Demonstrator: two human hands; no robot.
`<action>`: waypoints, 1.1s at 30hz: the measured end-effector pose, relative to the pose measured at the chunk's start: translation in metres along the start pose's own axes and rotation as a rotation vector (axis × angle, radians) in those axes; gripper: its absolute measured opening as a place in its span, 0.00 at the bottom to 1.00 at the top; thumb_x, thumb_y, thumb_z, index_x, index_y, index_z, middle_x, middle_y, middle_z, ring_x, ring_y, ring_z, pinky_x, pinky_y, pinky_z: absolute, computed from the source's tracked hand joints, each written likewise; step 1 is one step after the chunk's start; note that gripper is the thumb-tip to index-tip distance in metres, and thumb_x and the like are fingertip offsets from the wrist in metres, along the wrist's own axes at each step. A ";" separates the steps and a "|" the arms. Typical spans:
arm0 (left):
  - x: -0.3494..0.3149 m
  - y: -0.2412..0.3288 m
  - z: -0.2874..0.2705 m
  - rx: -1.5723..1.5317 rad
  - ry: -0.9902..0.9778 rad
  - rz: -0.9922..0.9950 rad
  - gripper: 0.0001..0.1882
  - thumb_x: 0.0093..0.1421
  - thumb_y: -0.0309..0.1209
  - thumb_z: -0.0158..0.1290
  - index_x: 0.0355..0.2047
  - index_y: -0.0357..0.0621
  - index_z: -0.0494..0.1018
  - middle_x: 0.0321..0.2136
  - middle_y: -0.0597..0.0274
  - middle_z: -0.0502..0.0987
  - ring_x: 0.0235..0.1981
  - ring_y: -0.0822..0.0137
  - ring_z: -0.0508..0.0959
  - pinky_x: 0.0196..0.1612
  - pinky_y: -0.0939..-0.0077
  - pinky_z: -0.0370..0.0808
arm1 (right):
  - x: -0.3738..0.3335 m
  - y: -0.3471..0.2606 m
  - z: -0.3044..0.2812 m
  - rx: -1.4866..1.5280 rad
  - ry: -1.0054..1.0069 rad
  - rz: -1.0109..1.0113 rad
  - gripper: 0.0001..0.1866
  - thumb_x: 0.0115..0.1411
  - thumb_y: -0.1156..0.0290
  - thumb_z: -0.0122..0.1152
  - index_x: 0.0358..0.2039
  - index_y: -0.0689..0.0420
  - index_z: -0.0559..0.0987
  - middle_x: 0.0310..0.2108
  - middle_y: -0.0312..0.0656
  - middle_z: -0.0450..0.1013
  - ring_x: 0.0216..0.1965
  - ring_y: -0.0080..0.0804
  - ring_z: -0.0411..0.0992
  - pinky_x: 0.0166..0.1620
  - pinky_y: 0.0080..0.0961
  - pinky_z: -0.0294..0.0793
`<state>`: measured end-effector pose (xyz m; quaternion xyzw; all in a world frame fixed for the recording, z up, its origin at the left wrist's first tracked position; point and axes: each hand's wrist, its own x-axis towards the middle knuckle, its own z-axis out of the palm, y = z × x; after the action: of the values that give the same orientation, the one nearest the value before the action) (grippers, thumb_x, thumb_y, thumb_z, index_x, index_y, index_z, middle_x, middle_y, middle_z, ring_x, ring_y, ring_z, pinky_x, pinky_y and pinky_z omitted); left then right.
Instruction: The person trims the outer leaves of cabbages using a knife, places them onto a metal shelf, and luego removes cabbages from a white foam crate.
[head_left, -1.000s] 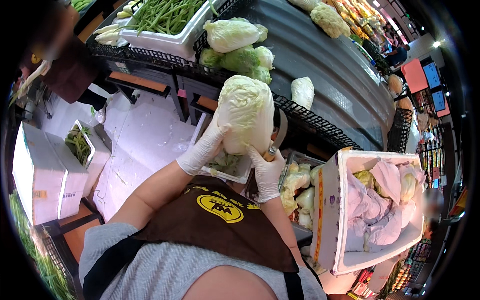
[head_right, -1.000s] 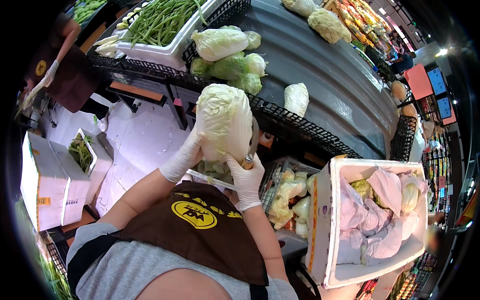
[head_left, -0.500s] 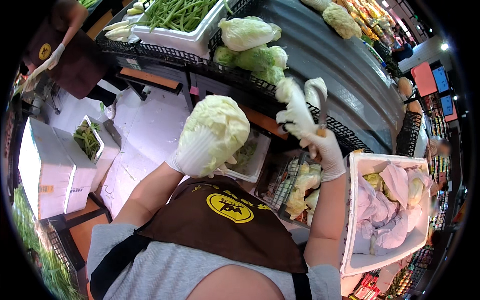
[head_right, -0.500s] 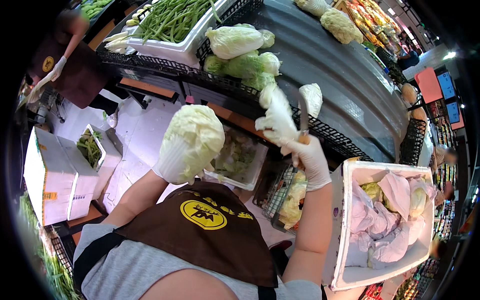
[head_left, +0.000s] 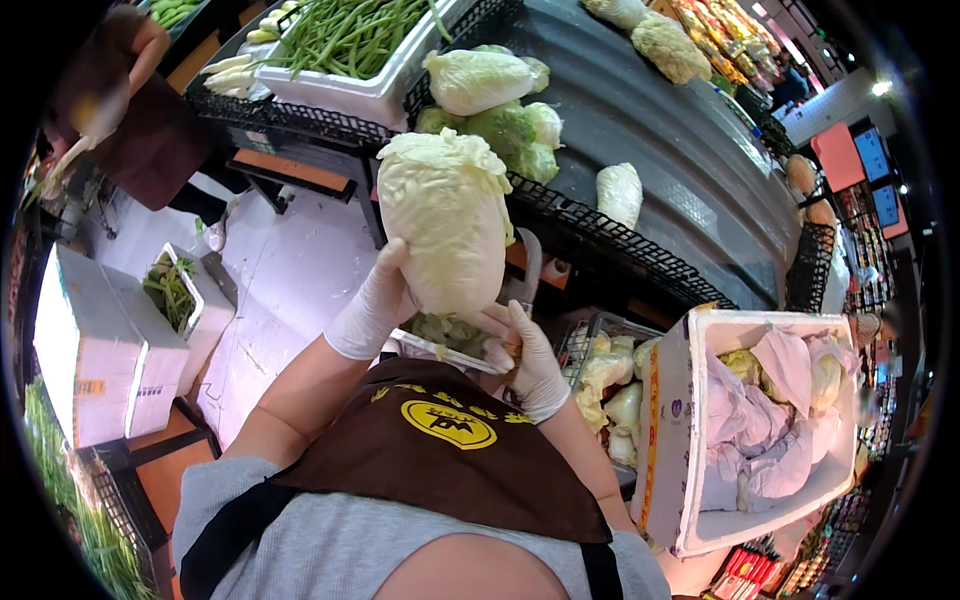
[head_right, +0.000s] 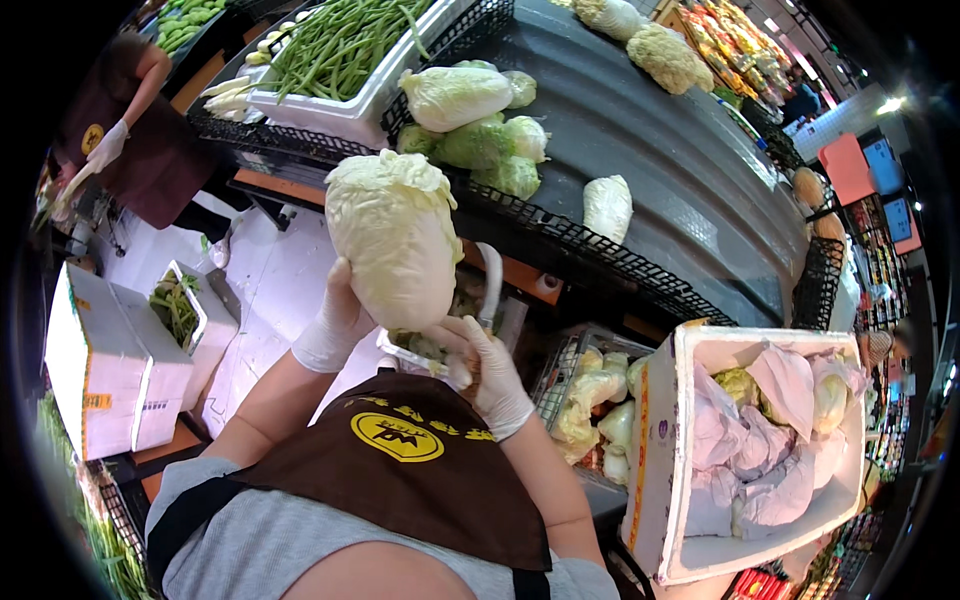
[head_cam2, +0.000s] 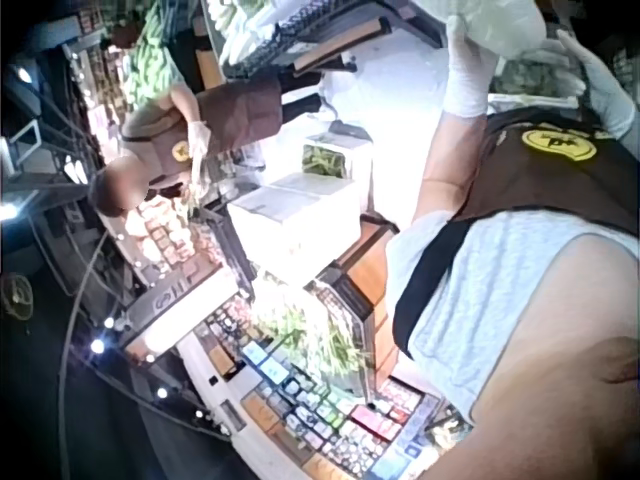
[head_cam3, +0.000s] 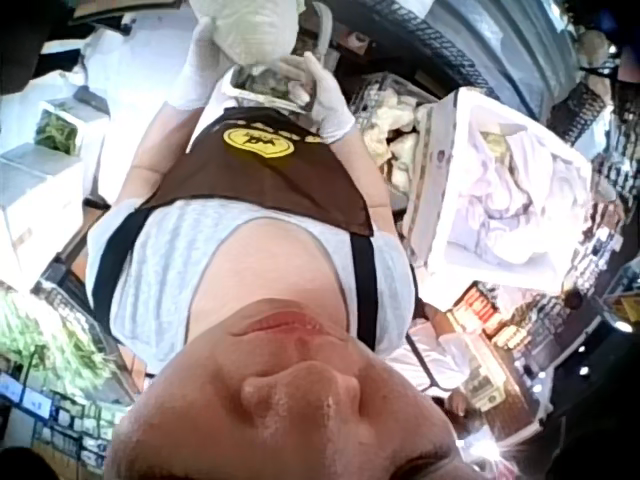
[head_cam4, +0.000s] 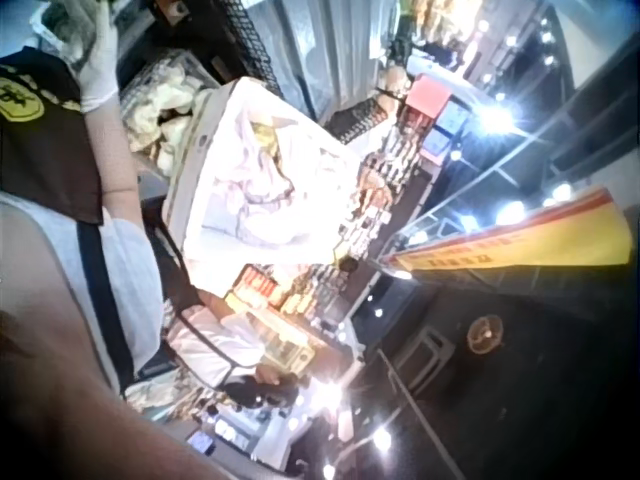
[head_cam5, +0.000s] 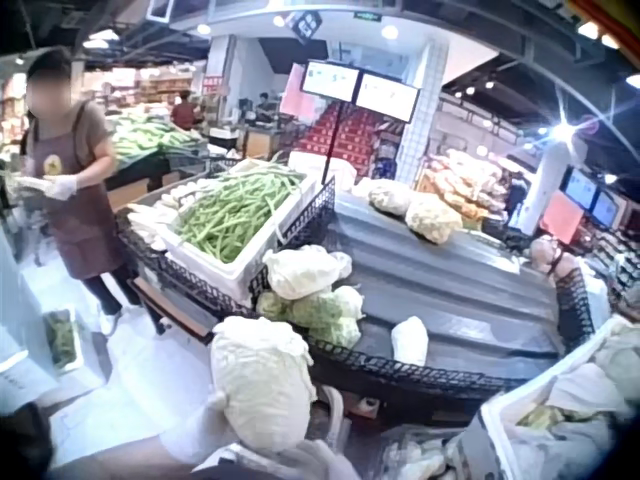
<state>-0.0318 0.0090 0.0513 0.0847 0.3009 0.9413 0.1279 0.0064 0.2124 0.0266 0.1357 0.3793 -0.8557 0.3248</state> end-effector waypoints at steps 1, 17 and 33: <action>0.001 -0.003 0.008 0.061 -0.014 0.012 0.50 0.49 0.55 0.59 0.63 0.41 0.49 0.57 0.53 0.62 0.58 0.59 0.65 0.59 0.61 0.65 | -0.004 0.000 0.012 0.099 -0.006 0.000 0.30 0.65 0.50 0.45 0.54 0.65 0.65 0.44 0.47 0.74 0.11 0.18 0.55 0.14 0.17 0.57; 0.026 -0.004 -0.057 0.003 -0.343 -0.875 0.50 0.56 0.66 0.40 0.61 0.30 0.52 0.60 0.46 0.60 0.61 0.55 0.62 0.62 0.61 0.57 | -0.017 -0.054 0.018 -0.522 0.015 -0.098 0.22 0.50 0.69 0.66 0.45 0.60 0.73 0.26 0.35 0.73 0.18 0.16 0.65 0.20 0.14 0.63; -0.032 -0.022 -0.074 0.029 -0.047 -0.712 0.46 0.47 0.54 0.61 0.58 0.38 0.58 0.52 0.51 0.68 0.53 0.59 0.70 0.56 0.67 0.68 | 0.006 0.012 0.009 -0.342 0.111 -0.347 0.11 0.54 0.73 0.66 0.36 0.61 0.77 0.25 0.32 0.72 0.20 0.13 0.66 0.24 0.10 0.66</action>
<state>-0.0151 -0.0232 -0.0239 -0.0018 0.3220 0.8310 0.4536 0.0098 0.1969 0.0235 0.0582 0.5536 -0.8132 0.1700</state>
